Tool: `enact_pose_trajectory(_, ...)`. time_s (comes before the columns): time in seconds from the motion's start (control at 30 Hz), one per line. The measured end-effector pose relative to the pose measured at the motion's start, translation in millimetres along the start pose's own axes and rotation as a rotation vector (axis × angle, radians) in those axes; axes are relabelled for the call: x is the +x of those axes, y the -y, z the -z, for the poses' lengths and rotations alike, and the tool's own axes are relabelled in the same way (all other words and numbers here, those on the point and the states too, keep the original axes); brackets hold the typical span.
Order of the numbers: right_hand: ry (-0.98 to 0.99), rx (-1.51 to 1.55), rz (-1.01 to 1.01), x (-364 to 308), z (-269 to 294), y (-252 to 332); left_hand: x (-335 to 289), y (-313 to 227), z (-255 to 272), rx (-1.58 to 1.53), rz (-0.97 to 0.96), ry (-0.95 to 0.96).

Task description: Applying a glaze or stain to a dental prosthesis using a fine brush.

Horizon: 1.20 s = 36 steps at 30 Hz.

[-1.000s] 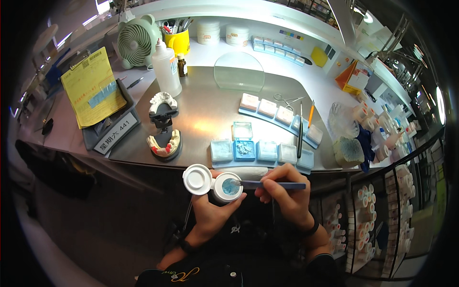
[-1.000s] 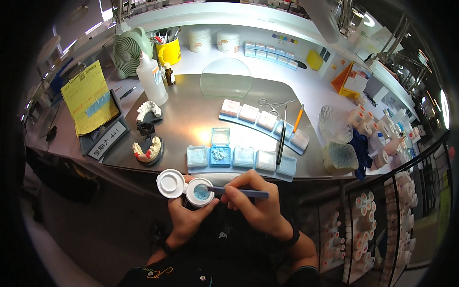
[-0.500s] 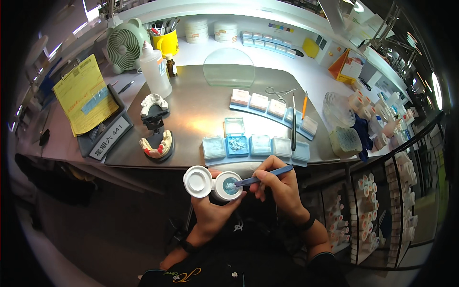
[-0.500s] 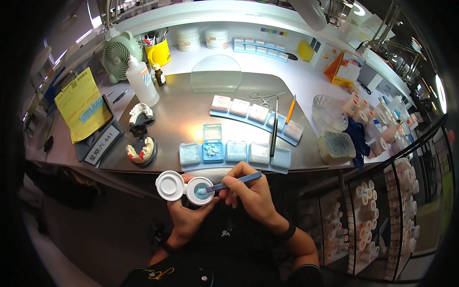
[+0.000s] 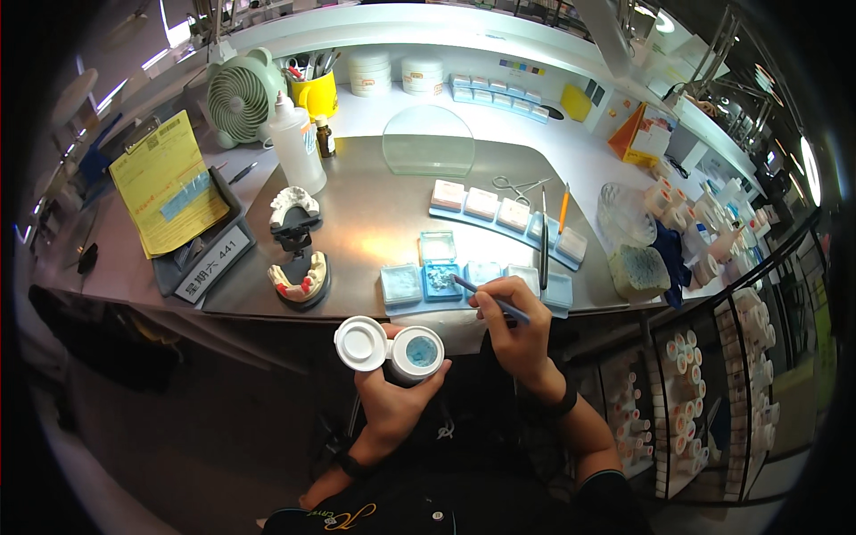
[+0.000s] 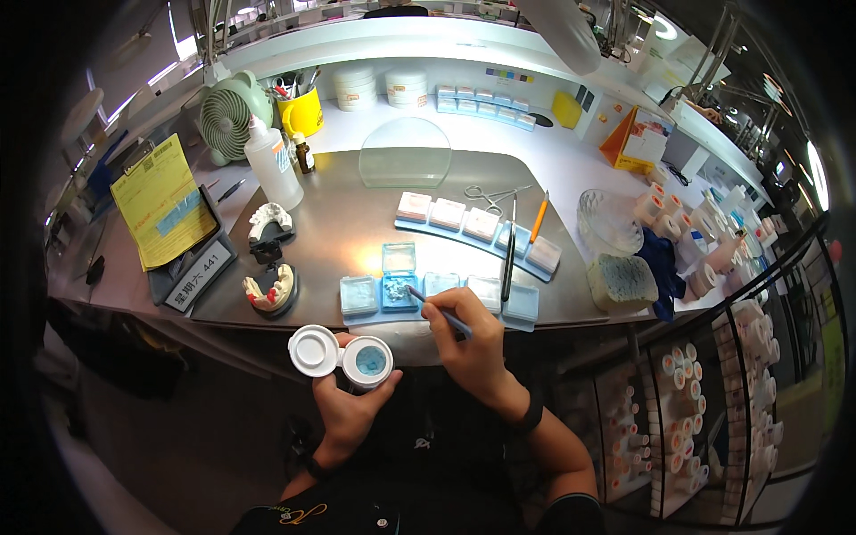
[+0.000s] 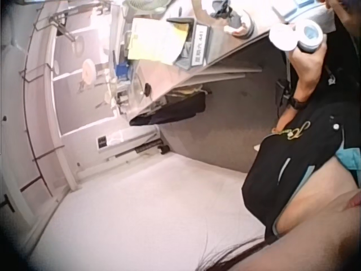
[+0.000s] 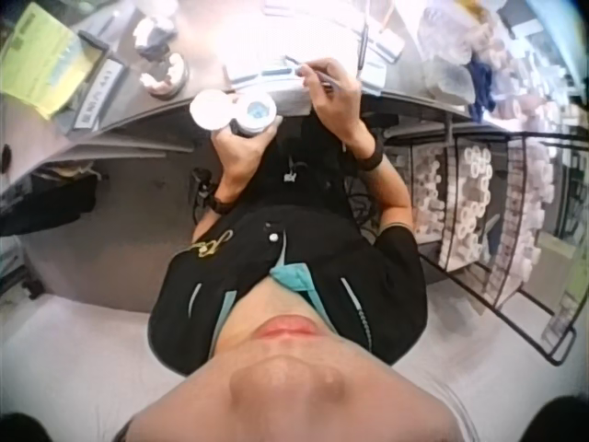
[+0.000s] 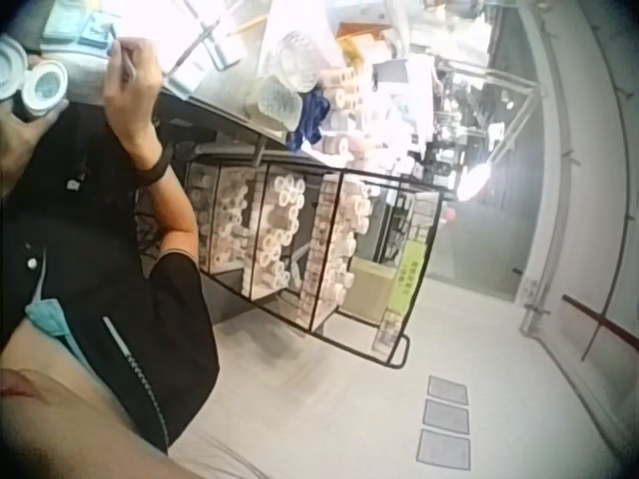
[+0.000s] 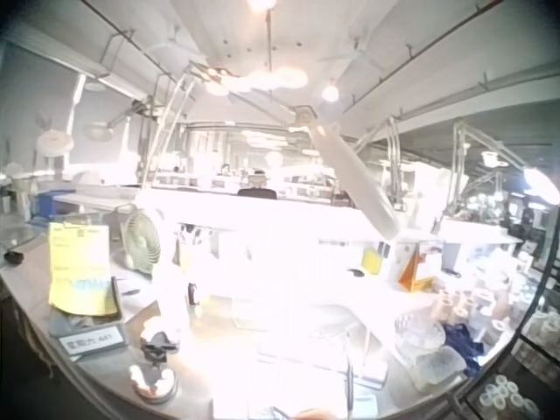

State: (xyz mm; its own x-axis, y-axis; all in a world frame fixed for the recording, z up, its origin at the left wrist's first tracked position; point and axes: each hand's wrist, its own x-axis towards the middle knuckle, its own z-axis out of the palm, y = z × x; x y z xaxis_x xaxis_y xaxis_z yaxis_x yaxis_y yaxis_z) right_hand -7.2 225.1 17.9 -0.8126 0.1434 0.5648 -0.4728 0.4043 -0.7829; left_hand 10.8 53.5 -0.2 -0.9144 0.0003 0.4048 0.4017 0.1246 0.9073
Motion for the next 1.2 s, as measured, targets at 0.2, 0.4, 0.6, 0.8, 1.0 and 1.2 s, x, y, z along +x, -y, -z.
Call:
enact_pose_trajectory(0.2,0.051,-0.062,0.159,2.1,3.4,-1.0,-6.2,5.7,-2.7,-0.076,0.062,-0.005)
enact_pose_trajectory(0.4,-0.001,0.266,0.012,-8.8,14.2,15.4,-20.4,25.1,-13.8,-0.069,0.073,0.0)
enact_pose_trajectory(0.6,0.399,0.252,-0.258,-23.6,27.9,15.8,-27.1,44.0,-32.1,-0.079,0.14,-0.032)
enact_pose_trajectory(0.8,0.556,0.037,-0.025,-19.1,29.4,27.1,-26.3,39.6,-32.0,-0.149,0.105,-0.037)
enact_pose_trajectory(1.0,0.434,0.041,0.005,-24.0,31.8,24.8,-24.6,36.3,-31.6,-0.157,0.086,-0.042)
enact_pose_trajectory(1.2,0.377,0.164,-0.069,-23.9,35.7,21.7,-22.3,30.3,-32.3,-0.103,0.102,-0.019)
